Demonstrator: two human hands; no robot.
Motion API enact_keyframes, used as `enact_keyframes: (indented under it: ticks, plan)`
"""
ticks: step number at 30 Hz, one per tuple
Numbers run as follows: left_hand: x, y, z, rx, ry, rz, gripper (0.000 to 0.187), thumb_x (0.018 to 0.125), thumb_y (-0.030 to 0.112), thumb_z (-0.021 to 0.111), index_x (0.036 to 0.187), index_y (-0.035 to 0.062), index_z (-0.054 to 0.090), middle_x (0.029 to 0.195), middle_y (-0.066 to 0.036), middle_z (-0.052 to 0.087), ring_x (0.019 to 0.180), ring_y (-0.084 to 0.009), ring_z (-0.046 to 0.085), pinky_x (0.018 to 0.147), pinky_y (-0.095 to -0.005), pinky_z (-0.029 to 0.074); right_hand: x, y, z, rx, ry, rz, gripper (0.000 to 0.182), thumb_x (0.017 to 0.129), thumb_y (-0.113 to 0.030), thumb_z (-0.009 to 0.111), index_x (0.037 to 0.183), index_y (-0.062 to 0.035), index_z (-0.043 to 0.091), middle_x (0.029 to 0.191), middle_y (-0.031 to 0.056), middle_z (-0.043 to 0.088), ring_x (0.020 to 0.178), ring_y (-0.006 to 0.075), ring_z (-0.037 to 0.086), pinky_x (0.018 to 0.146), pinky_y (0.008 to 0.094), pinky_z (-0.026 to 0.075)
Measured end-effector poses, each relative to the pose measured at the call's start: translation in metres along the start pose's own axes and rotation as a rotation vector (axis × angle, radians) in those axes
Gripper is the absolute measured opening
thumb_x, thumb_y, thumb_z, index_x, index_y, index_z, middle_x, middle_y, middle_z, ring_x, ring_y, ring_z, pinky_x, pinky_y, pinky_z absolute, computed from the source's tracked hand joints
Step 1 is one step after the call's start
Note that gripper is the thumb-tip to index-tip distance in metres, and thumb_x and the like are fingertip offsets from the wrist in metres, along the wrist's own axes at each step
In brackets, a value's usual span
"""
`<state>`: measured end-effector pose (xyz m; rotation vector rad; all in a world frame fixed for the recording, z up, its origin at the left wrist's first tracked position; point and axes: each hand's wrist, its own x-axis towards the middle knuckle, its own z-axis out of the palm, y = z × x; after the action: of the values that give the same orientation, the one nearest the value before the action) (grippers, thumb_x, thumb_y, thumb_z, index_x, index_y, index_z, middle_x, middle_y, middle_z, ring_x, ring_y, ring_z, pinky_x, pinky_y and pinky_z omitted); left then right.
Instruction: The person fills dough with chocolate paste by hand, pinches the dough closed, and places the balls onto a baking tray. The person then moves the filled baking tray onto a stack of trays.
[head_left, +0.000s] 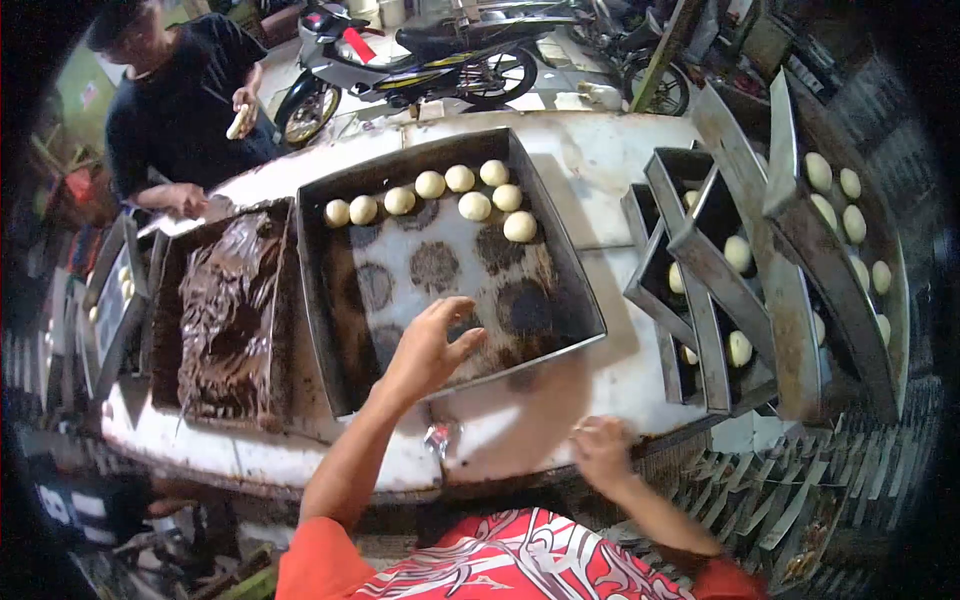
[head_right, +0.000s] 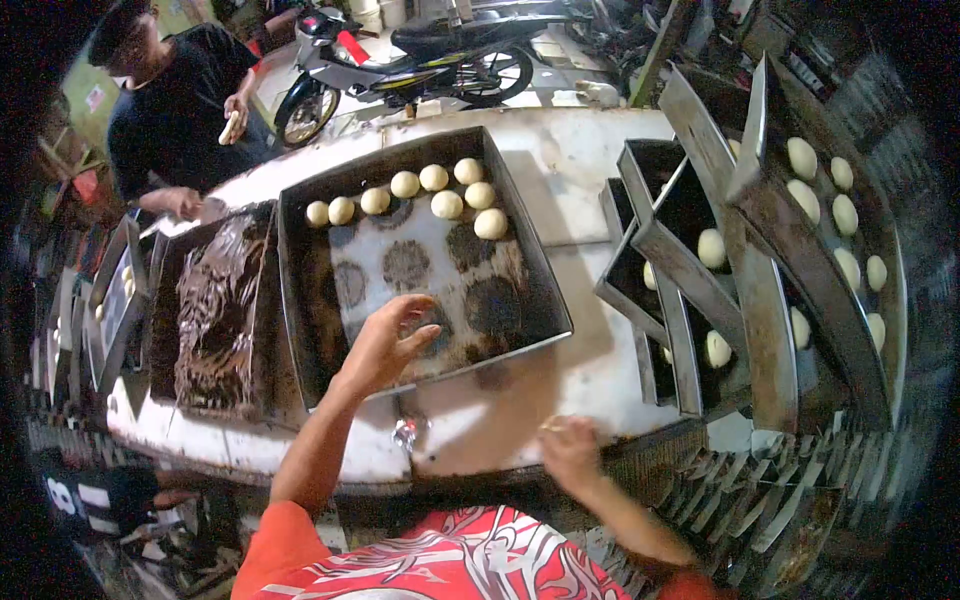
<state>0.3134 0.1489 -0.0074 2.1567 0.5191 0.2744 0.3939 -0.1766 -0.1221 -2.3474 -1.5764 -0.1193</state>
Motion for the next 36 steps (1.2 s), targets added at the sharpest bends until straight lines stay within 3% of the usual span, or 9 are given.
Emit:
enact_keyframes:
  ticks: [4, 14, 16, 18, 22, 23, 28, 31, 36]
  plan:
    - [0.064, -0.024, -0.006, 0.109, -0.034, 0.053, 0.039, 0.082, 0.022, 0.065, 0.116, 0.0042, 0.055, 0.112, -0.017, 0.058, 0.102, -0.0315, 0.057, 0.087, -0.0385, 0.046, 0.079, 0.033, 0.010, 0.095, 0.187, 0.449, 0.020, 0.072, -0.018, 0.066, 0.081, -0.0046, 0.055, 0.096, 0.0156, 0.051, 0.097, 0.0328, 0.046, 0.084, 0.0471, 0.035]
    - [0.187, -0.026, 0.098, 0.645, -0.015, 0.149, 0.043, 0.077, 0.015, 0.056, 0.120, 0.0128, 0.054, 0.124, -0.019, 0.046, 0.112, -0.0386, 0.046, 0.087, -0.0459, 0.046, 0.018, -0.005, -0.049, -0.077, -0.185, 0.185, 0.025, 0.069, -0.017, 0.062, 0.092, -0.0061, 0.059, 0.101, 0.0125, 0.057, 0.094, 0.0328, 0.055, 0.081, 0.0434, 0.046]
    - [0.204, -0.050, 0.119, 0.627, 0.087, 0.166, 0.043, 0.076, 0.012, 0.054, 0.119, 0.0126, 0.055, 0.122, -0.022, 0.046, 0.108, -0.0423, 0.047, 0.084, -0.0454, 0.047, 0.035, 0.008, -0.125, 0.490, -1.051, 0.051, 0.027, 0.070, -0.015, 0.061, 0.095, -0.0037, 0.058, 0.092, 0.0152, 0.059, 0.088, 0.0329, 0.057, 0.078, 0.0413, 0.047]
    - [0.200, -0.041, 0.107, 0.584, 0.068, 0.099, 0.039, 0.078, 0.011, 0.052, 0.116, 0.0081, 0.055, 0.112, -0.020, 0.053, 0.099, -0.0353, 0.054, 0.079, -0.0401, 0.049, 0.046, 0.015, -0.214, 0.899, -1.084, -0.183, 0.030, 0.072, -0.015, 0.060, 0.097, 0.0003, 0.055, 0.091, 0.0178, 0.058, 0.087, 0.0323, 0.056, 0.078, 0.0410, 0.045]
    - [0.129, 0.011, 0.056, -0.384, -0.307, 0.255, 0.034, 0.079, 0.013, 0.049, 0.110, 0.0002, 0.053, 0.095, -0.009, 0.058, 0.079, -0.0175, 0.058, 0.066, -0.0284, 0.049, 0.094, 0.071, -0.455, 0.679, -0.362, -0.278, 0.037, 0.082, -0.026, 0.066, 0.111, -0.0050, 0.055, 0.097, 0.0108, 0.060, 0.089, 0.0237, 0.059, 0.083, 0.0350, 0.047]
    - [0.096, 0.037, 0.048, -0.990, -0.271, -0.238, 0.040, 0.077, 0.011, 0.049, 0.116, 0.0043, 0.049, 0.096, -0.010, 0.057, 0.077, -0.0184, 0.058, 0.060, -0.0274, 0.048, 0.097, 0.077, -0.496, 0.388, -0.091, -0.180, 0.032, 0.083, -0.026, 0.064, 0.106, -0.0055, 0.056, 0.092, 0.0062, 0.061, 0.084, 0.0191, 0.060, 0.079, 0.0335, 0.048]
    - [-0.041, 0.043, 0.049, -1.232, 0.127, -0.190, 0.045, 0.079, 0.026, 0.058, 0.119, 0.0118, 0.042, 0.105, -0.011, 0.058, 0.085, -0.0273, 0.061, 0.062, -0.0390, 0.054, 0.131, 0.321, -0.566, -0.120, 0.736, 0.249, 0.017, 0.091, -0.024, 0.050, 0.093, -0.0085, 0.057, 0.082, 0.0000, 0.059, 0.078, 0.0114, 0.055, 0.066, 0.0277, 0.045]
    - [-0.109, 0.066, 0.051, -1.317, 0.278, -0.210, 0.042, 0.085, 0.027, 0.055, 0.120, 0.0057, 0.046, 0.104, -0.011, 0.058, 0.084, -0.0234, 0.060, 0.066, -0.0331, 0.052, 0.124, 0.410, -0.504, -0.242, -0.034, 0.483, 0.038, 0.093, -0.038, 0.047, 0.106, -0.0055, 0.061, 0.101, 0.0123, 0.065, 0.099, 0.0261, 0.058, 0.089, 0.0380, 0.043]
    - [-0.168, 0.049, 0.066, -1.421, 0.412, -0.471, 0.047, 0.085, 0.032, 0.055, 0.121, 0.0029, 0.047, 0.108, -0.013, 0.059, 0.089, -0.0257, 0.061, 0.070, -0.0381, 0.053, 0.147, 0.364, -0.551, -0.399, -0.027, 0.582, 0.046, 0.096, -0.037, 0.041, 0.119, 0.0005, 0.054, 0.124, 0.0155, 0.054, 0.111, 0.0275, 0.053, 0.096, 0.0387, 0.039]
